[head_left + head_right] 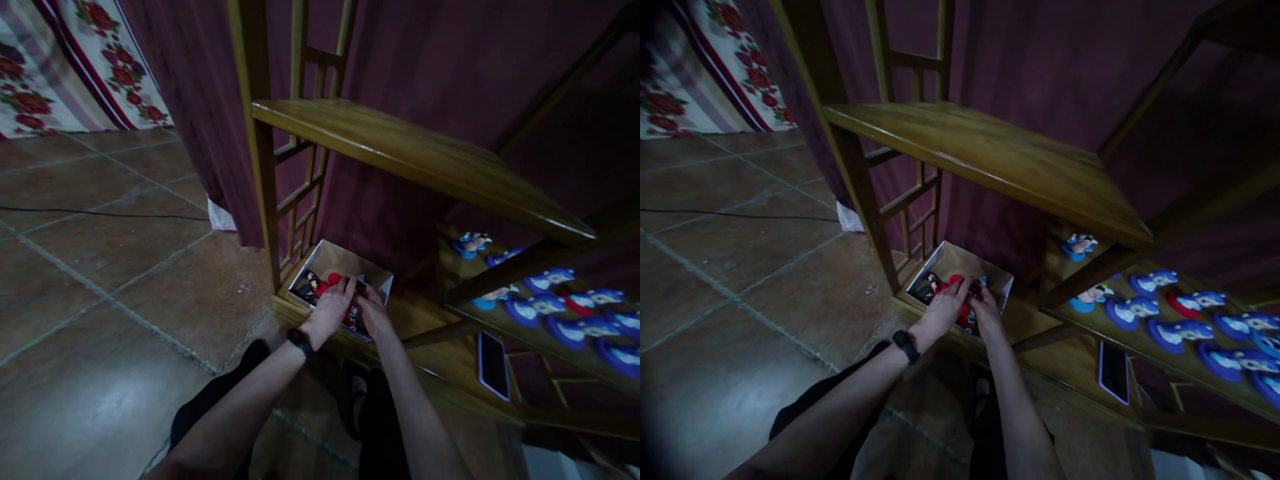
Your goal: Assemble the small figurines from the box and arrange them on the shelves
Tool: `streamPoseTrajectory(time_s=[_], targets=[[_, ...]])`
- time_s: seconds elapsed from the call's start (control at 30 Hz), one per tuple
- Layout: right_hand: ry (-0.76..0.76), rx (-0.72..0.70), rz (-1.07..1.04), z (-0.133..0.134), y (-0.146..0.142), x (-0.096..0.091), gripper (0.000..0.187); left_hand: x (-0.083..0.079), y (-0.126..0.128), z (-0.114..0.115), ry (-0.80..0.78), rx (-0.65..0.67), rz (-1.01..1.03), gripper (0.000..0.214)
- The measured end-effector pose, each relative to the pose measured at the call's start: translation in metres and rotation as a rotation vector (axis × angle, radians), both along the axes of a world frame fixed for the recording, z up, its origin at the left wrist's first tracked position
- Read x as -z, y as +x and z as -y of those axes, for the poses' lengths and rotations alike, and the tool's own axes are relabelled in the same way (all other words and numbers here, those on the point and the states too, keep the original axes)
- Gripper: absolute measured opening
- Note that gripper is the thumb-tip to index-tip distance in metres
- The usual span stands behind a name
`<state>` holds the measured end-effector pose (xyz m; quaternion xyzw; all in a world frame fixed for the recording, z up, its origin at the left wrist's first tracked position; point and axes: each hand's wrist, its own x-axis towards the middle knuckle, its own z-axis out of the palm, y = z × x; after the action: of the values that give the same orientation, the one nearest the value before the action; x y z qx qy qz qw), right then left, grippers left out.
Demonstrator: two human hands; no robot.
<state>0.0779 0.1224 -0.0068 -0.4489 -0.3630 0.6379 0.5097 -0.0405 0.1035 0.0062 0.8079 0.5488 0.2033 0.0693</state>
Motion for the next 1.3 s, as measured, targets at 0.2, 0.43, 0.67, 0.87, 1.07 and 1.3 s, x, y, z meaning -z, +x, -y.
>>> streamPoseTrajectory(time_s=[0.2,0.43,0.67,0.87,1.07,1.3], targets=[[-0.015,0.002,0.013,0.0,-0.002,0.006,0.035,-0.001,0.0,0.001,0.041,0.031,-0.091,0.068],[-0.035,0.003,-0.038,0.0,0.0,0.007,0.038,-0.003,0.001,0.005,0.083,0.036,-0.169,0.067],[-0.053,0.012,-0.063,-0.001,0.004,0.01,0.04,-0.002,0.001,0.004,0.074,0.05,-0.168,0.068],[-0.065,0.001,-0.067,0.001,0.005,0.009,0.036,-0.002,0.0,0.003,0.029,0.057,-0.06,0.071],[-0.085,0.008,-0.057,0.001,0.006,0.005,0.027,0.014,-0.004,-0.016,-0.219,-0.075,0.521,0.076],[-0.081,0.026,-0.107,-0.001,0.008,0.002,0.024,0.025,-0.006,-0.033,-0.503,-0.116,1.309,0.058]])
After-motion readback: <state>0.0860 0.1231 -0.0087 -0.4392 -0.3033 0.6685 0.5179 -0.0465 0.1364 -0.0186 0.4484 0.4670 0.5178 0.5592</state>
